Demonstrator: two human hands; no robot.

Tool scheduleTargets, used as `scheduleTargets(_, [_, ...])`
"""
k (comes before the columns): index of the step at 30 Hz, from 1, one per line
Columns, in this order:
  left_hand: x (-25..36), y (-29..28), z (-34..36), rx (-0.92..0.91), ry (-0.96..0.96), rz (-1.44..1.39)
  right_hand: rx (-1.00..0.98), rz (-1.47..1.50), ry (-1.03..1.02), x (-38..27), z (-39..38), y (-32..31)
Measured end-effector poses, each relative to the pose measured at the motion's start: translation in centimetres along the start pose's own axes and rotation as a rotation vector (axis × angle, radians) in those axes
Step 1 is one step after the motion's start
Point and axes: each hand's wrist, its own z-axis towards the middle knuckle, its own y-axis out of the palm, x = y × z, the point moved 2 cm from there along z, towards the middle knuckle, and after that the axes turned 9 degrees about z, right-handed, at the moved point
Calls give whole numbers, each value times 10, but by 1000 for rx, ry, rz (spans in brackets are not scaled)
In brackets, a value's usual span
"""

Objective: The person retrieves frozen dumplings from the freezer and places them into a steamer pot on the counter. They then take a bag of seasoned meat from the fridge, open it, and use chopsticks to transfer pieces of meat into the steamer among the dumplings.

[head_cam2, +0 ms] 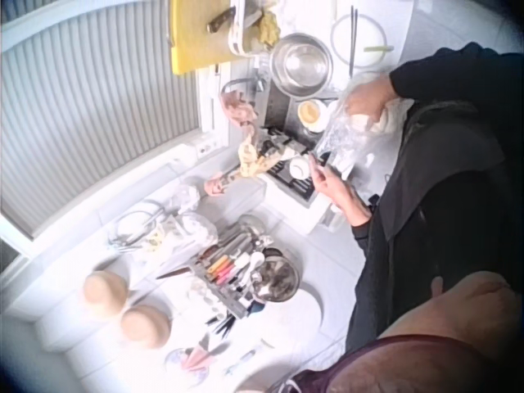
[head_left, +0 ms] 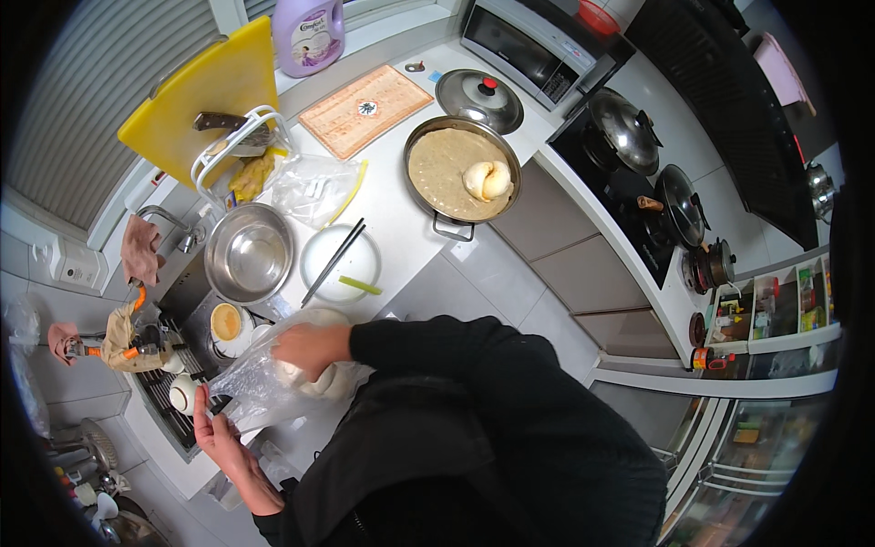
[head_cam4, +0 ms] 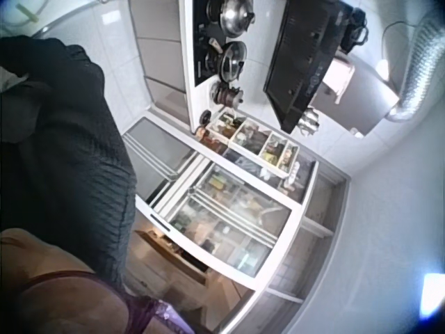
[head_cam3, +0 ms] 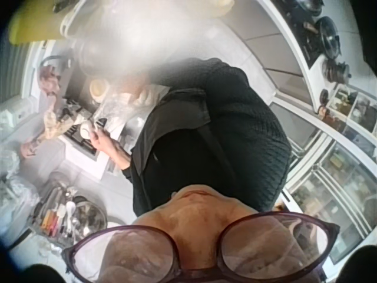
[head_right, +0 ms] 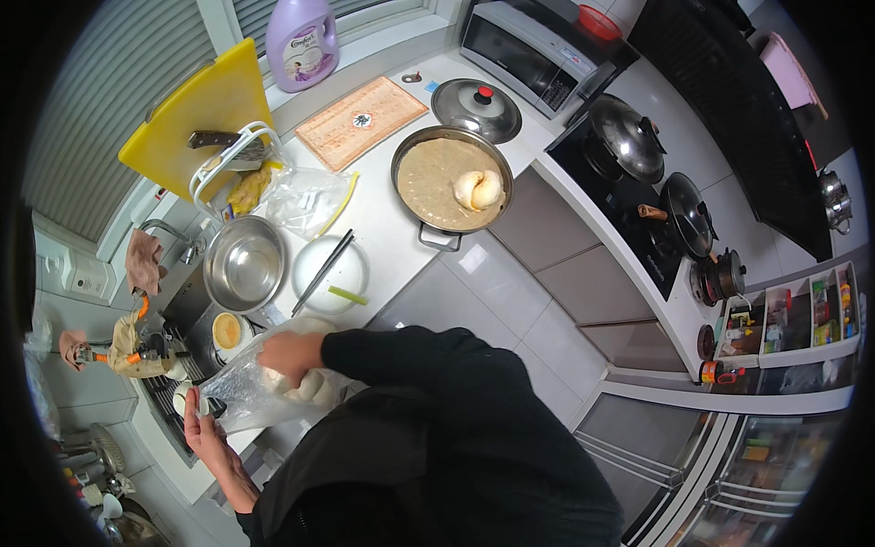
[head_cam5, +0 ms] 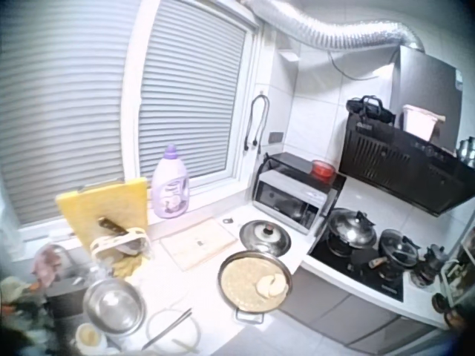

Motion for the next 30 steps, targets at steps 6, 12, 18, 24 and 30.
scheduleTargets(6, [37,45,-23,-35,-82,48,148,226,90,18,-95,-42])
scheduleTargets(12, [65,69,-47,-111,-79,-134,130,1026,358,27,-109,-91])
scheduleTargets(18, [66,74,-50,10,-100,-95,595,1881,14,40,-202,-183])
scheduleTargets(24, [56,72,-52,26,-94,-161,931,618,566,120,-279,-247])
scheduleTargets(30, [62,78,-54,-18,-90,-136,618,-669,509,188,-263,-218])
